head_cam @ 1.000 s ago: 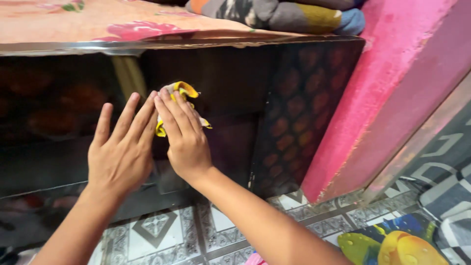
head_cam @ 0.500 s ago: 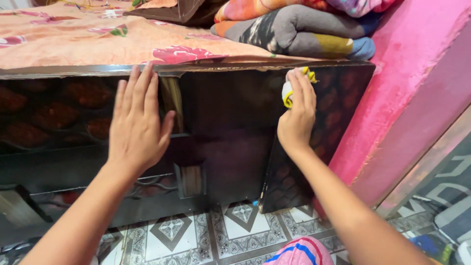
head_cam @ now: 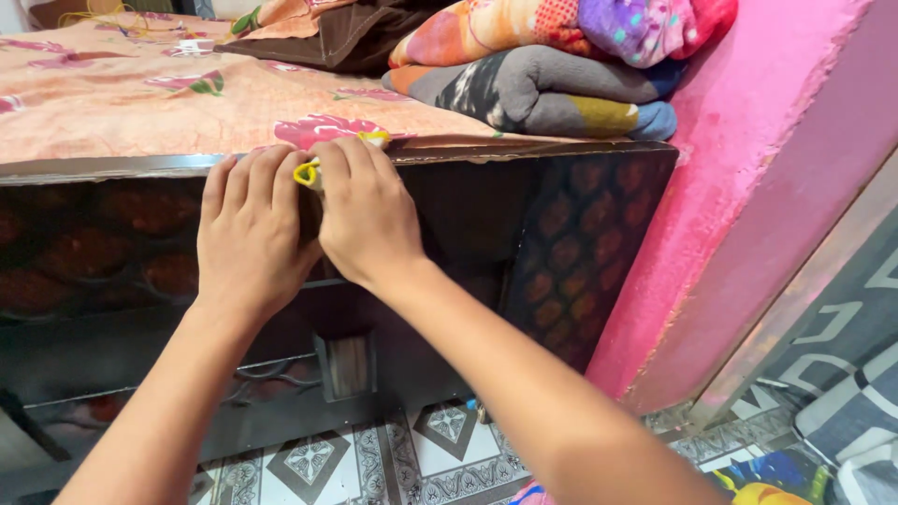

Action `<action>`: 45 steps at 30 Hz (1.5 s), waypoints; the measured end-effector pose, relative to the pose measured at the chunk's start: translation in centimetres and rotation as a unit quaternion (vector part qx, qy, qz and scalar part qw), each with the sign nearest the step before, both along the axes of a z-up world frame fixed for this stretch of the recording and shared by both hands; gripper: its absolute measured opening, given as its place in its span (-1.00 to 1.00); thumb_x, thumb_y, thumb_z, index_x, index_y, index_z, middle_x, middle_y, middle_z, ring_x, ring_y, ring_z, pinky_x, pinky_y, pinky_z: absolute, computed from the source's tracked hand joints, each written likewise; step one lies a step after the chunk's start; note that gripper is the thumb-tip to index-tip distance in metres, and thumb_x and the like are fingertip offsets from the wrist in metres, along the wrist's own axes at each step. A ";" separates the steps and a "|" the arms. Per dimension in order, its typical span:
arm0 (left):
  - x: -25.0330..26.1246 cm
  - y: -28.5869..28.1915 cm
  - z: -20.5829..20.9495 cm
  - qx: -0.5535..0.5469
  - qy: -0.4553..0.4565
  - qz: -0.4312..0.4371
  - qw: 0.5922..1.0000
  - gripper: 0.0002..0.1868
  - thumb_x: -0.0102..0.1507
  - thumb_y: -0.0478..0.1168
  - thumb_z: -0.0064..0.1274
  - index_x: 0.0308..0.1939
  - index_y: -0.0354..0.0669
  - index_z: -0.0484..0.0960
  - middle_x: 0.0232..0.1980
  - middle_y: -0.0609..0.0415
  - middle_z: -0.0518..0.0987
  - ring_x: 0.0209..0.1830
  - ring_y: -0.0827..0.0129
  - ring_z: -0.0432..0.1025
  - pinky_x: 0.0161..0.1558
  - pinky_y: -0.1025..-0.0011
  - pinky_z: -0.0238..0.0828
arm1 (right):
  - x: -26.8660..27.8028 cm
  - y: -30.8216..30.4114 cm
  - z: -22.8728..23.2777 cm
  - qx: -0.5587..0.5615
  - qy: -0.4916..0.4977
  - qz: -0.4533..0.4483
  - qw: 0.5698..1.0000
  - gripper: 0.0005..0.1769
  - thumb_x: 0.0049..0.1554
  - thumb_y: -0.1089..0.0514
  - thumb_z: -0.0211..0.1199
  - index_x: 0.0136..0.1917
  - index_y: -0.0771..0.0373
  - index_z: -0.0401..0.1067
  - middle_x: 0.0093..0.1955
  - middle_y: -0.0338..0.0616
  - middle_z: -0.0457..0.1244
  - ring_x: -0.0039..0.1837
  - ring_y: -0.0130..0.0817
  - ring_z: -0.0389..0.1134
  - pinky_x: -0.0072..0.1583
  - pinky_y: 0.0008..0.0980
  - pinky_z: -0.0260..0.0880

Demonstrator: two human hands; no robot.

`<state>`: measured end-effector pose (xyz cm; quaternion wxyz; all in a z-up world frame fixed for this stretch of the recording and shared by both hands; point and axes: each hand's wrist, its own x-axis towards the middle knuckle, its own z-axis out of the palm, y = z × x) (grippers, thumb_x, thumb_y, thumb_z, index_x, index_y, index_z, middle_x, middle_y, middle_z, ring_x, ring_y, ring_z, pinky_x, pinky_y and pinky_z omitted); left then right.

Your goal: The person wipes the front surface of a dark wooden cabinet using a cloth. They occasionally pick up a spray bottle to apply liquid to the cloth before continuing to wipe the furniture's surface.

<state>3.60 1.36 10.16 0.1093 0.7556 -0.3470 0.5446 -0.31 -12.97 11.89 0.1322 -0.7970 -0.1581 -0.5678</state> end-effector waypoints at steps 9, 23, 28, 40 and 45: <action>-1.7 0.0 0.7 -0.042 0.065 -0.053 0.996 -0.06 -0.05 -0.03 0.44 0.34 -0.30 0.42 0.30 -0.10 0.45 0.38 0.04 0.30 0.48 0.05 0.04 | -2.8 -8.1 0.4 0.046 0.029 -0.074 0.996 -0.65 0.09 0.37 -0.01 0.12 0.22 0.43 0.06 0.11 0.32 0.19 0.14 0.33 0.21 0.01 0.33; -1.6 -0.4 0.6 -0.080 0.091 -0.087 0.989 -0.07 -0.09 -0.11 0.47 0.32 -0.29 0.45 0.30 -0.11 0.48 0.39 -0.02 0.29 0.47 0.02 0.04 | -4.9 -20.2 1.4 0.129 0.045 -0.172 0.976 -0.83 0.17 0.19 0.20 0.05 0.23 0.43 -0.04 0.19 0.33 0.05 0.21 0.37 0.05 0.09 0.34; -1.5 -0.2 0.8 -0.070 0.092 -0.091 0.989 -0.08 -0.08 -0.11 0.46 0.32 -0.27 0.45 0.28 -0.12 0.47 0.38 -0.02 0.29 0.46 0.02 0.05 | -3.3 -11.8 1.5 0.066 0.075 -0.105 0.989 -0.82 0.14 0.23 0.19 0.04 0.22 0.40 0.01 0.13 0.34 0.10 0.21 0.35 0.07 0.10 0.33; -0.3 -1.3 -0.6 -0.133 0.089 -0.113 0.981 -0.21 0.04 -0.20 0.35 0.31 -0.28 0.39 0.34 -0.14 0.42 0.47 -0.04 0.24 0.56 -0.02 -0.09 | 0.7 0.5 1.6 0.048 0.078 0.052 0.994 -0.75 0.15 0.21 0.09 0.10 0.29 0.35 0.05 0.10 0.34 0.18 0.14 0.34 0.19 0.04 0.34; -0.8 0.3 0.2 -0.061 0.132 -0.114 0.983 -0.11 0.01 -0.09 0.31 0.39 -0.23 0.37 0.37 -0.11 0.41 0.47 0.01 0.22 0.55 0.00 -0.11 | 0.0 -1.9 2.3 -0.012 0.113 0.068 0.991 -0.71 0.16 0.19 0.07 0.15 0.28 0.35 0.09 0.12 0.34 0.19 0.16 0.35 0.16 0.05 0.35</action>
